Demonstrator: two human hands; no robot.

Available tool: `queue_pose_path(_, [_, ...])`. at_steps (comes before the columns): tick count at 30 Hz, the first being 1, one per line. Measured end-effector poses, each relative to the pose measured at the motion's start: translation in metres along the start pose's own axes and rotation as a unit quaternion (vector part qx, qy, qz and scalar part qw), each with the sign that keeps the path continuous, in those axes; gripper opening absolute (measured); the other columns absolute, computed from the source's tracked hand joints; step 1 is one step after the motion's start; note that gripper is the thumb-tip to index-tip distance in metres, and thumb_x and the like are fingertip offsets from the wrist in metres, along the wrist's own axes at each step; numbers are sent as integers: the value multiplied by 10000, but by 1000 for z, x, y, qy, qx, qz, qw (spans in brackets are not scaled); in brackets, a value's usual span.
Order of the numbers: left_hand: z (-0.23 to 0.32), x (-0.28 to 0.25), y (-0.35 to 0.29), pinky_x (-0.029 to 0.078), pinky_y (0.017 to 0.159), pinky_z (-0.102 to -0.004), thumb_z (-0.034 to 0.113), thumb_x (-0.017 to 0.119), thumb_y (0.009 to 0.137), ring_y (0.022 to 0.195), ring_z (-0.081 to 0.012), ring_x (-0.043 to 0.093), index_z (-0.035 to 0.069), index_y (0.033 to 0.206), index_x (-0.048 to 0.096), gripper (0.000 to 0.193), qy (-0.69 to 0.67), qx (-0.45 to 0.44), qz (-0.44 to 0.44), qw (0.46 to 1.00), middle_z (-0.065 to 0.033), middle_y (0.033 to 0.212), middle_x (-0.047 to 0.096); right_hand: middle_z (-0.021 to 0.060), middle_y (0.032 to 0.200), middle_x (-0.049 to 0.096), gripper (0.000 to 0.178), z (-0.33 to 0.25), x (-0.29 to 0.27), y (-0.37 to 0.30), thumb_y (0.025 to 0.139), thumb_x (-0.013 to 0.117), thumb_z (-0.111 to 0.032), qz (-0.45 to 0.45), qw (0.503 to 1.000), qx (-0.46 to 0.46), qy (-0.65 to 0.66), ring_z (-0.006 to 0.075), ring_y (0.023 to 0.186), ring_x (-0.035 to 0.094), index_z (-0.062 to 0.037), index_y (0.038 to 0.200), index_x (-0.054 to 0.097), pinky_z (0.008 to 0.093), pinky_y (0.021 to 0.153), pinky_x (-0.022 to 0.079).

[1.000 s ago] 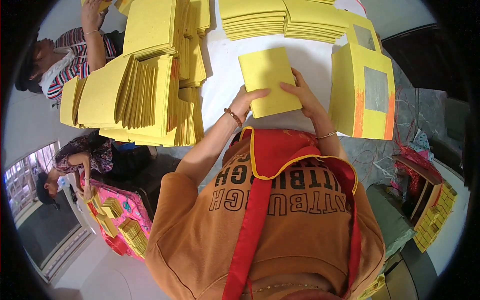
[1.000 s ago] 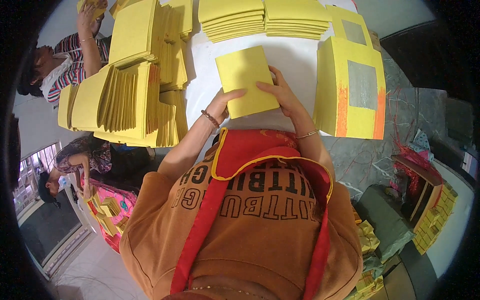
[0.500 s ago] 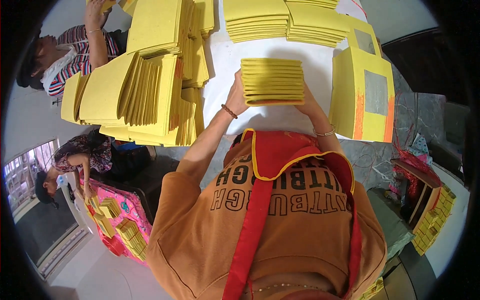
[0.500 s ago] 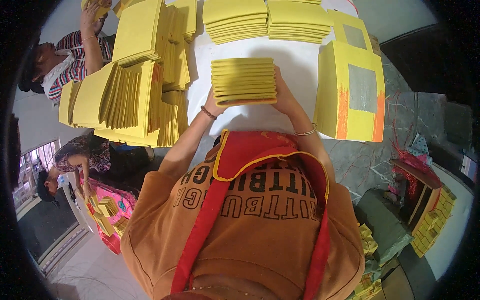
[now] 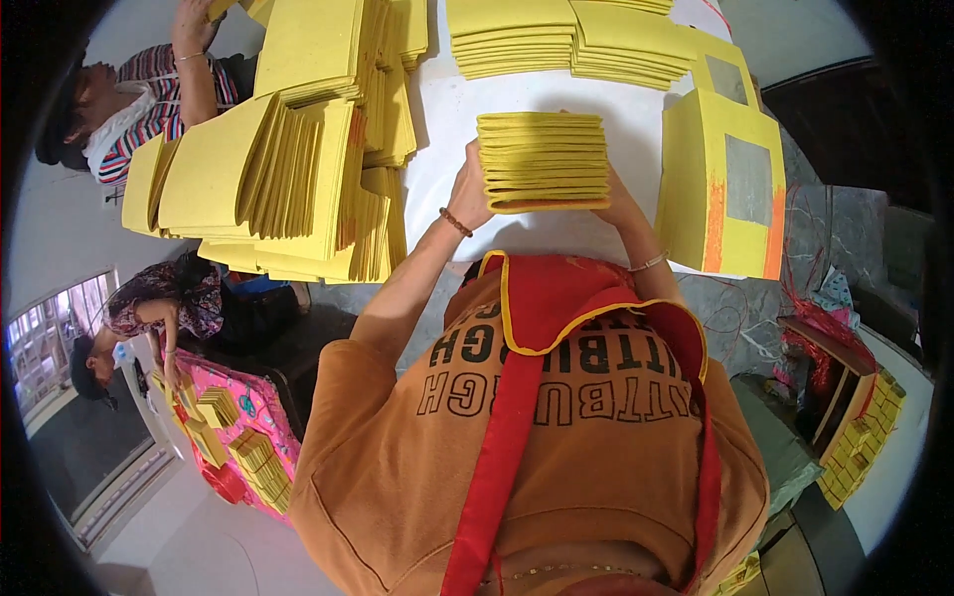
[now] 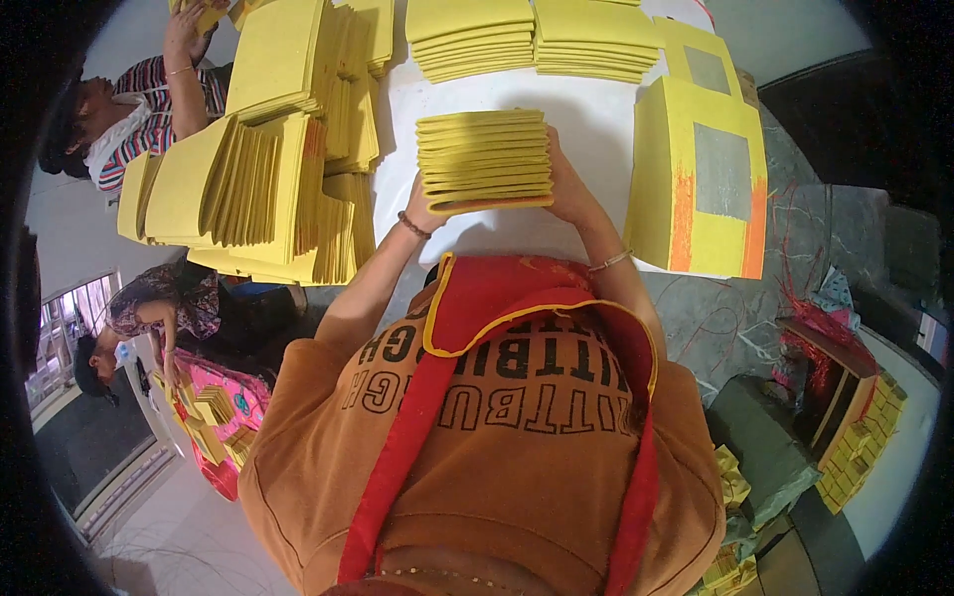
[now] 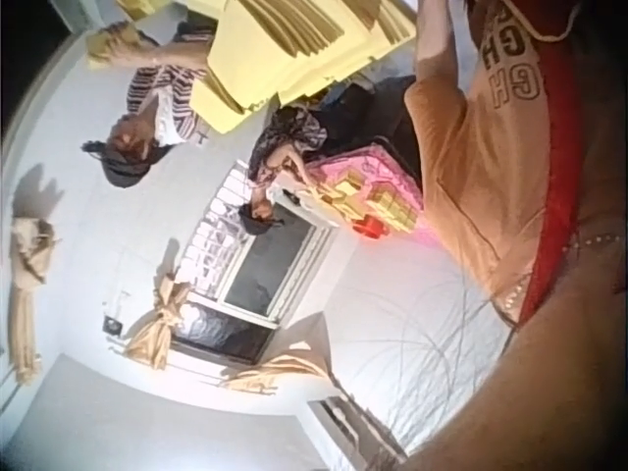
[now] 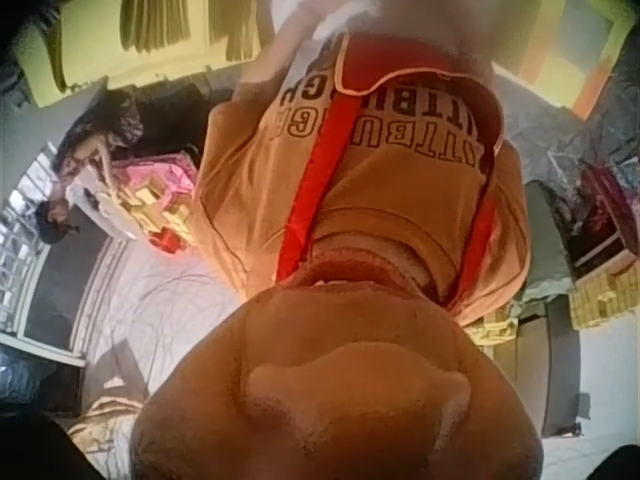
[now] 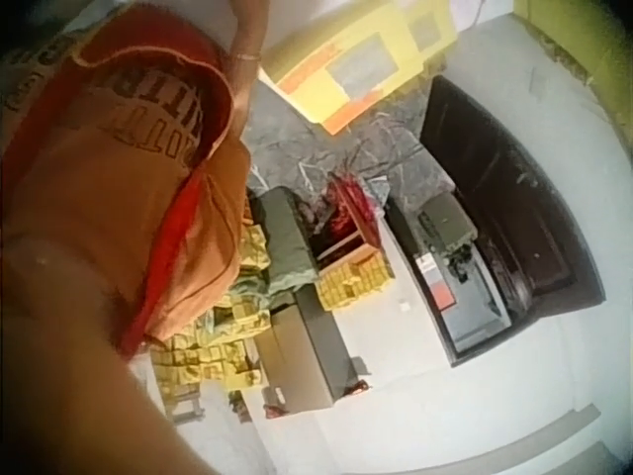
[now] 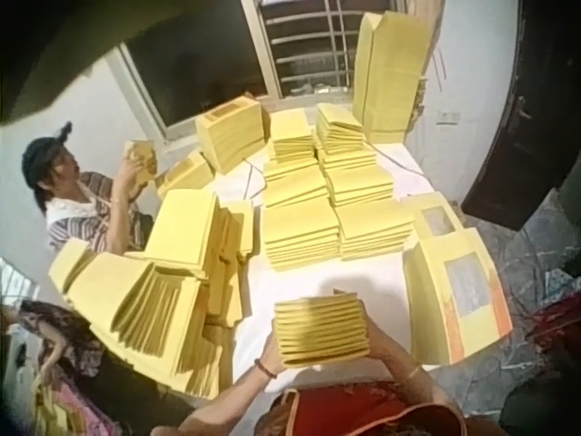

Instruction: Folding and stacking yellow paper sheets into organized piles and bags.

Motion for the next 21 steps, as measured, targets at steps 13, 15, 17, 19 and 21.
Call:
queue_pose_path(13, [26,-5,-6,288,1038,-368,248,830,587,1263,-278,296,91,1378,-101,1232,-291,-98,-97,947,-149,1354,263,91,1197,467,908,24,6,-7,548,840,-148,1,990,89,112,200,1128,440,-58,1269,296,322,973,358])
queue_pose_path(15, [55,-28,3,288,1037,-366,226,833,582,1262,-270,298,99,1378,-130,1255,-344,-46,-52,936,-146,1357,260,89,1201,466,900,25,6,-9,547,834,-128,3,990,98,106,199,1130,438,-55,1270,304,326,975,357])
queue_pose_path(17, [73,-50,5,307,1024,-347,155,834,576,1244,-234,333,92,1403,-37,1202,-382,26,24,923,-137,1332,311,88,1206,465,892,22,9,-12,545,828,-109,2,990,105,99,197,1131,436,-53,1271,312,329,976,356])
queue_pose_path(19, [72,-51,5,334,1001,-336,144,831,579,1203,-218,381,63,1373,97,1084,-389,-12,21,921,-125,1288,368,85,1225,461,897,13,10,-13,545,827,-101,10,989,91,115,192,1130,437,-48,1282,317,331,972,362])
queue_pose_path(21, [72,-51,5,360,979,-325,132,829,582,1162,-201,428,34,1343,232,972,-396,-48,13,917,-113,1244,426,83,1234,457,908,13,9,-12,544,825,-92,4,989,86,116,191,1133,435,-49,1292,313,333,972,362])
Point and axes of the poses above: each hand's wrist, its own y-axis towards the middle knuckle, its own x-axis out of the palm, z = x × y, the point moved 8 cm from there along y, towards the middle knuckle
